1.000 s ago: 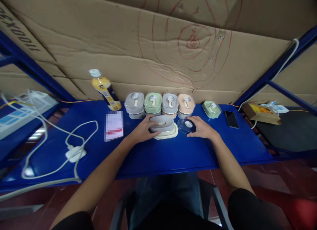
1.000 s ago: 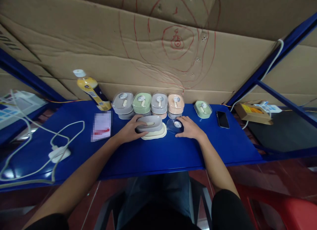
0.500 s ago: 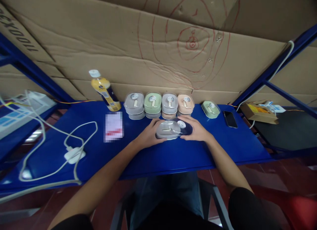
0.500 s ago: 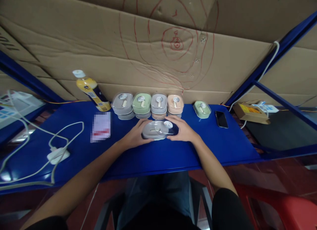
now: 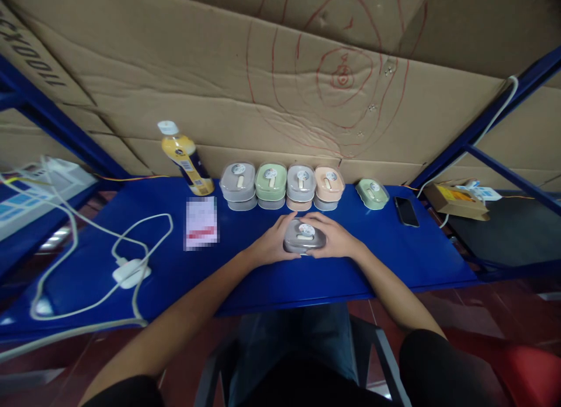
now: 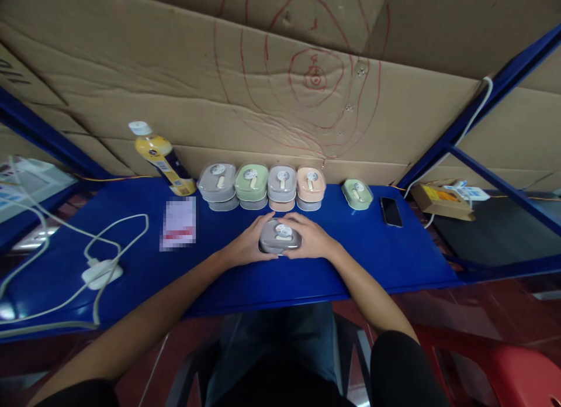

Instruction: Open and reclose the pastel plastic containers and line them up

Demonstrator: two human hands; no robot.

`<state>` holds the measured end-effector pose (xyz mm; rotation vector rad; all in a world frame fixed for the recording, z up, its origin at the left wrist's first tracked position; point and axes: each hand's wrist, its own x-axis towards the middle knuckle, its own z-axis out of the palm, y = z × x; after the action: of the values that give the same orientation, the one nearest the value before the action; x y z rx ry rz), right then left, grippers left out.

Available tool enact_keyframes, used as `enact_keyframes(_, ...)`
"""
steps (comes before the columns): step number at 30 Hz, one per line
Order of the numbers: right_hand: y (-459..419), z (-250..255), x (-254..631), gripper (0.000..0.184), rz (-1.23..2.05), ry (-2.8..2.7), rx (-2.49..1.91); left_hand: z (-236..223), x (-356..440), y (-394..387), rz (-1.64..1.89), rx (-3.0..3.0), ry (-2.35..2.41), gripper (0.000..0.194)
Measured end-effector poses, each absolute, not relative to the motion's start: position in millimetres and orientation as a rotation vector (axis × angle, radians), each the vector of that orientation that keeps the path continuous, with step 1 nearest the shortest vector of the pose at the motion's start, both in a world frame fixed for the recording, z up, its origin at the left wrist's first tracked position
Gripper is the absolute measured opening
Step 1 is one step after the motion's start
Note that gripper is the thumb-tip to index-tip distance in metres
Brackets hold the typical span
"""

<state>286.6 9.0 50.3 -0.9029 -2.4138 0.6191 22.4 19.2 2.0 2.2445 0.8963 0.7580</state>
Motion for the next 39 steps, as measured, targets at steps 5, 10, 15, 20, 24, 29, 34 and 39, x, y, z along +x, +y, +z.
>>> enact_keyframes(5, 5, 44, 284, 0.094, 0.538, -2.445, -0.944, 5, 23, 18, 0.754, 2.301, 0.889, 0.120)
enact_keyframes(10, -21, 40, 296, 0.094, 0.376, -2.399, -1.219, 8, 21, 16, 0.746, 2.328, 0.932, 0.110)
enact_keyframes(15, -56, 35, 337, 0.086, 0.004, -2.097, -1.809, 15, 20, 14, 0.689, 2.317, 0.992, 0.089)
enact_keyframes(20, -44, 29, 372, 0.107, -0.169, -1.784, -2.076, 18, 21, 12, 0.674, 2.349, 1.007, 0.079)
enact_keyframes(24, -9, 28, 374, 0.090, -0.134, -1.772, -2.055, 20, 21, 12, 0.669, 2.350, 1.001, 0.076)
enact_keyframes(29, 15, 35, 361, 0.072, -0.156, -1.731, -2.015, 22, 19, 11, 0.691, 2.330, 0.995, 0.074)
enact_keyframes(34, 24, 50, 339, 0.061, -0.286, -1.791, -1.790, 21, 19, 12, 0.699, 2.341, 0.988, 0.073)
enact_keyframes(39, 58, 61, 303, 0.076, -0.257, -1.799, -1.843, 18, 20, 13, 0.699, 2.358, 0.993, 0.071)
